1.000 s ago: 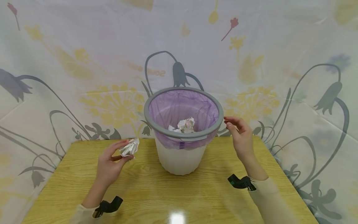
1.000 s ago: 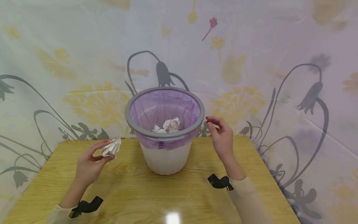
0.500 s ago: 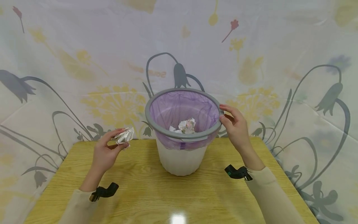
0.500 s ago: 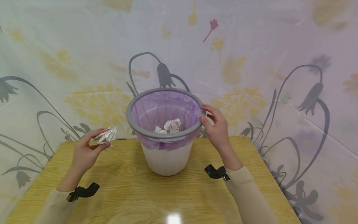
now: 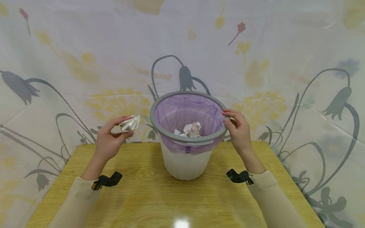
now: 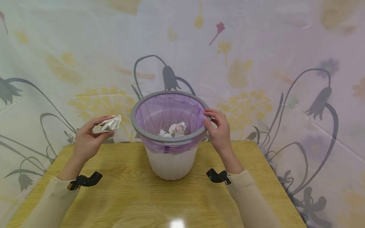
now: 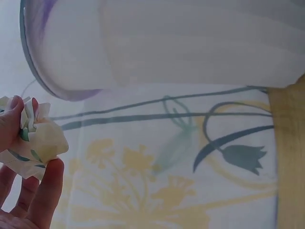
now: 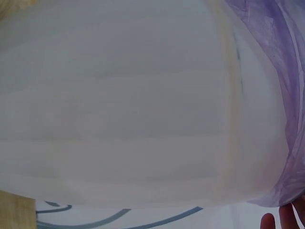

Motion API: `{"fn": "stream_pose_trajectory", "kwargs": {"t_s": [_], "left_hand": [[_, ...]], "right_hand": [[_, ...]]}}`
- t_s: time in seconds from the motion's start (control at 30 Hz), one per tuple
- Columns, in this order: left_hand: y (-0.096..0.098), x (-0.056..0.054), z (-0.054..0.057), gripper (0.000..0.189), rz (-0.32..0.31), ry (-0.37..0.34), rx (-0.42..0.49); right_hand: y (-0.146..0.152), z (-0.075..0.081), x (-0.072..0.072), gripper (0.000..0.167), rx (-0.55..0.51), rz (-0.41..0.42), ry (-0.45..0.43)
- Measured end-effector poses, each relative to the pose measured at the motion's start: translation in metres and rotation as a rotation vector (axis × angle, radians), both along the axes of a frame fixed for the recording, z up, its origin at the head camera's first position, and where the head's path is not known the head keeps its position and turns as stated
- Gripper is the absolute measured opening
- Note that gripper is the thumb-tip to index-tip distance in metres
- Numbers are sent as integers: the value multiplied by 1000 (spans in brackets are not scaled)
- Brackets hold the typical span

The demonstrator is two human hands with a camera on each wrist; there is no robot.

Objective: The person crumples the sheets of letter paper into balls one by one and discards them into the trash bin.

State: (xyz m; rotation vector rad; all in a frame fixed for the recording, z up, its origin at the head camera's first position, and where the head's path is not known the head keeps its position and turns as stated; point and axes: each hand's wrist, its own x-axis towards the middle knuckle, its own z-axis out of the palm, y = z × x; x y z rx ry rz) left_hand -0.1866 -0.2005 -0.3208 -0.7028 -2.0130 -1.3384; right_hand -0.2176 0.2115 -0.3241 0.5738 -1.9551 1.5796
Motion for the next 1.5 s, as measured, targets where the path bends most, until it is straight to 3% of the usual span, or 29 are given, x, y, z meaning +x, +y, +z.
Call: {"fn": "stream_pose_trajectory", "kwargs": {"t_s": [0.27,0.5,0.73,1.03,1.2,1.5], "left_hand": [[-7,-24,3,59,-44,28,24],[5,-18,34,55,-58,31,7],[7,-34,47,56,-102,35,-13],[20,-40,78,50,-165,-30,-148],[27,-49,94,47,-229,-76,-255],[45,-67,119,44,-215,-151,-467]], "right_hand": [[-3,-1,-1,23,-19,-3,-5],[-15,15,15,25,-28,7,-3],[-18,19,20,26,-31,18,2],[-19,20,22,27,-27,6,-3],[-18,20,23,27,-29,0,-1],[-16,16,22,28,-42,-3,0]]}}
